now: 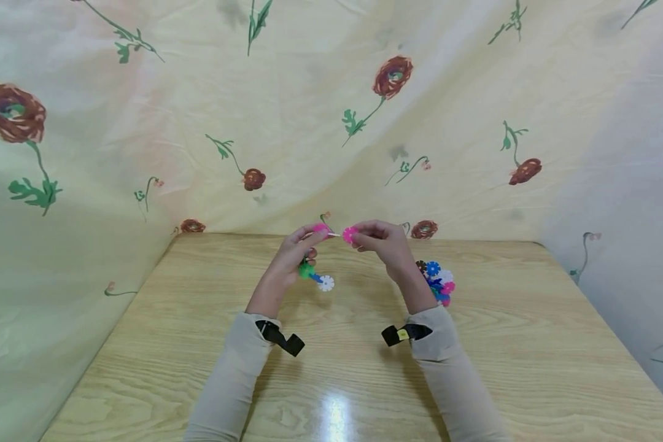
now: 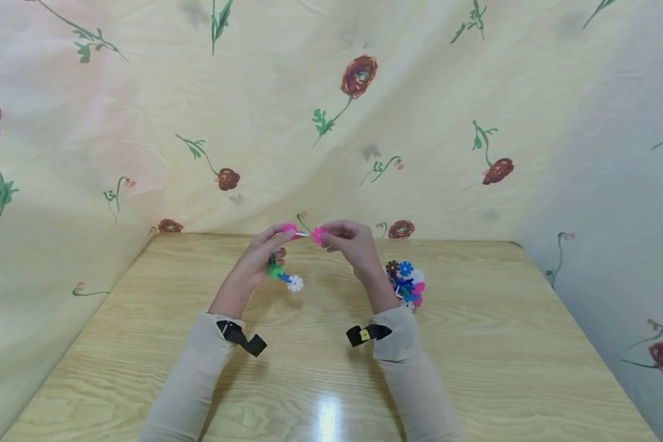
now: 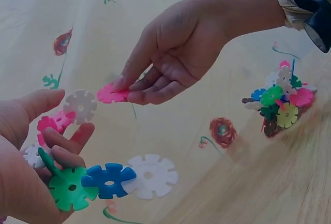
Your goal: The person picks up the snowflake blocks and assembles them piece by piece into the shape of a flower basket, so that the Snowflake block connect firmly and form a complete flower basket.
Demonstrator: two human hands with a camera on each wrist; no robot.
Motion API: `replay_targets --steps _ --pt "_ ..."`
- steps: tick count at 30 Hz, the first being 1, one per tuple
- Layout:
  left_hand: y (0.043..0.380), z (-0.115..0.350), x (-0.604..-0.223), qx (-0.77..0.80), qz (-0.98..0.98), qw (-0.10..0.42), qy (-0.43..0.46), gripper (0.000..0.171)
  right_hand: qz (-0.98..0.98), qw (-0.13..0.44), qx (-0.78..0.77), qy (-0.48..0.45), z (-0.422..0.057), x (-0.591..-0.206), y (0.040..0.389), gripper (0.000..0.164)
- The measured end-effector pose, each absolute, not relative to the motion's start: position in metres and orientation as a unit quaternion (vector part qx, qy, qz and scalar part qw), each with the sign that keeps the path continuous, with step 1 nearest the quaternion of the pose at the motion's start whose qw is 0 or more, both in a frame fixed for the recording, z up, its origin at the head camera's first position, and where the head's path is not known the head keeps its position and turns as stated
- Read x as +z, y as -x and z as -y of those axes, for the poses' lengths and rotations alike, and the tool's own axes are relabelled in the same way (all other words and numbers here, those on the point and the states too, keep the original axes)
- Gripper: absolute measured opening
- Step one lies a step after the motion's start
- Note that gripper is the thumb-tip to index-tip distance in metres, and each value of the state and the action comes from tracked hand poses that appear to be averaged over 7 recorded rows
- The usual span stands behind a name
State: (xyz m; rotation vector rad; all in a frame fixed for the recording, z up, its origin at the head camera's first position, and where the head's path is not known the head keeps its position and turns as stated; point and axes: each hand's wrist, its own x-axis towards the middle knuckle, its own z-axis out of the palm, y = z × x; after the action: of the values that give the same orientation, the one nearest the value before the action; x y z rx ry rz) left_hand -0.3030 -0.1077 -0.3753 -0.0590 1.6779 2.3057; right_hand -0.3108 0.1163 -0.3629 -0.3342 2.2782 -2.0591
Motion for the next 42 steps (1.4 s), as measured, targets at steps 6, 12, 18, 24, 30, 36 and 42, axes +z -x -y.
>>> replay_targets --steps 6,12,18,24,30,36,42 --pt "0.303 0.109 -0.376 0.795 -0.591 0.134 0.023 0.034 -0.725 0.013 -0.680 0.113 -0.110 -0.363 0.309 0.026" --pt "0.304 0.108 -0.376 0.790 -0.597 0.135 0.028 0.034 -0.715 0.007 -0.690 0.108 -0.104 -0.363 0.308 0.026" --pt "0.304 0.107 -0.376 0.787 -0.603 0.127 0.035 0.023 -0.703 -0.032 -0.702 0.109 -0.097 -0.369 0.309 0.025" --pt "0.304 0.106 -0.376 0.799 -0.588 0.122 0.039 0.010 -0.696 -0.083 -0.703 0.119 -0.092 -0.372 0.309 0.022" --pt "0.303 0.103 -0.374 0.816 -0.564 0.121 0.037 0.007 -0.678 -0.108 -0.717 0.120 -0.088 -0.375 0.308 0.022" --pt "0.304 0.102 -0.375 0.812 -0.570 0.119 0.029 0.009 -0.668 -0.107 -0.723 0.140 -0.090 -0.374 0.309 0.024" --pt "0.304 0.103 -0.375 0.802 -0.585 0.120 0.021 0.011 -0.676 -0.095 -0.716 0.147 -0.096 -0.374 0.310 0.025"
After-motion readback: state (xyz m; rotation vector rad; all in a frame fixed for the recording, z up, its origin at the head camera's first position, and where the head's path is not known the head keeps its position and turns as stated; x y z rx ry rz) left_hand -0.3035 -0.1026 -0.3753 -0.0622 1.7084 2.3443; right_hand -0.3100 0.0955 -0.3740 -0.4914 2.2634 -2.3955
